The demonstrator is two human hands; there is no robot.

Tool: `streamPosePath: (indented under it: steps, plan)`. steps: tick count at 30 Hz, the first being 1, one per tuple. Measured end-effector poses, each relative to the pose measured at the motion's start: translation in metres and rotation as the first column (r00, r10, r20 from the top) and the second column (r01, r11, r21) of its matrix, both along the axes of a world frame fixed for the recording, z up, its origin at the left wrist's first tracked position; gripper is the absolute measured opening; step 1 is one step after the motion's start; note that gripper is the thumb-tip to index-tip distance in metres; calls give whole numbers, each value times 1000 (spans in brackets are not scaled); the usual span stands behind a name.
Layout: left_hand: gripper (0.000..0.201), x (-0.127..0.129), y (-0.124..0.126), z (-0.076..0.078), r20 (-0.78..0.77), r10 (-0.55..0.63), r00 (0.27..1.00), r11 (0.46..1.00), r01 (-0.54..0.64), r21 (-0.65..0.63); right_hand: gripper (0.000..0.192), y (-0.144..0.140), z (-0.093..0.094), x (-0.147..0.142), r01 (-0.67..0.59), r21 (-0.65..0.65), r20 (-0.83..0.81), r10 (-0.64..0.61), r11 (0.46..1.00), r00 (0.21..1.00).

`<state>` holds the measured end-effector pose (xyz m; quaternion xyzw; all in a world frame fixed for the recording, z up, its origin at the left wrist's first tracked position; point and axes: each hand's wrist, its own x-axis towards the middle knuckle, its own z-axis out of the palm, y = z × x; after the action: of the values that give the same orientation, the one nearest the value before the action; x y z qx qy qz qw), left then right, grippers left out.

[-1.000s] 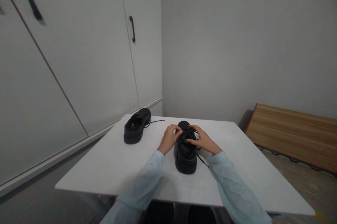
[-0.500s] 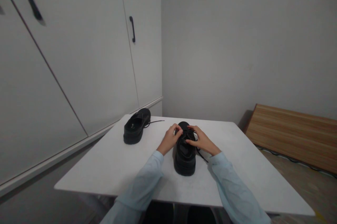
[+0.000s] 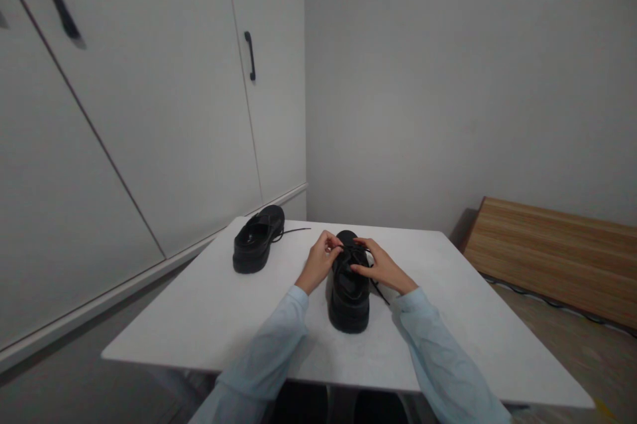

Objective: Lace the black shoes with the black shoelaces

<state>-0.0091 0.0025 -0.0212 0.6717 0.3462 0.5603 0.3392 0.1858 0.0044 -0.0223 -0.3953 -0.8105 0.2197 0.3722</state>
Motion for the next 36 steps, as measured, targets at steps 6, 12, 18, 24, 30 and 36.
streamPosePath:
  steps: [6,12,18,24,30,36]
  plan:
    - [11,-1,-1,3,-118,20,993,1000,-18,13,60,-2,4,-1,0,-23,0,0,1000,1000]
    - [15,-9,-3,9,-232,67,970,998,-66,11,61,-3,6,-1,3,-44,-4,-3,999,1000]
    - [19,-13,-4,12,-287,88,954,996,-91,5,60,-4,6,-1,8,-47,-15,-9,999,1000]
    - [13,-18,0,4,-399,204,894,973,-141,181,60,-4,5,0,-11,-46,-19,11,999,1000]
    - [14,-21,5,-4,-338,306,890,945,-241,221,58,-5,7,0,-9,-58,-19,8,998,1000]
    - [14,-17,7,-4,-86,193,977,980,-196,-22,58,-6,7,-1,-6,-68,-6,5,998,1000]
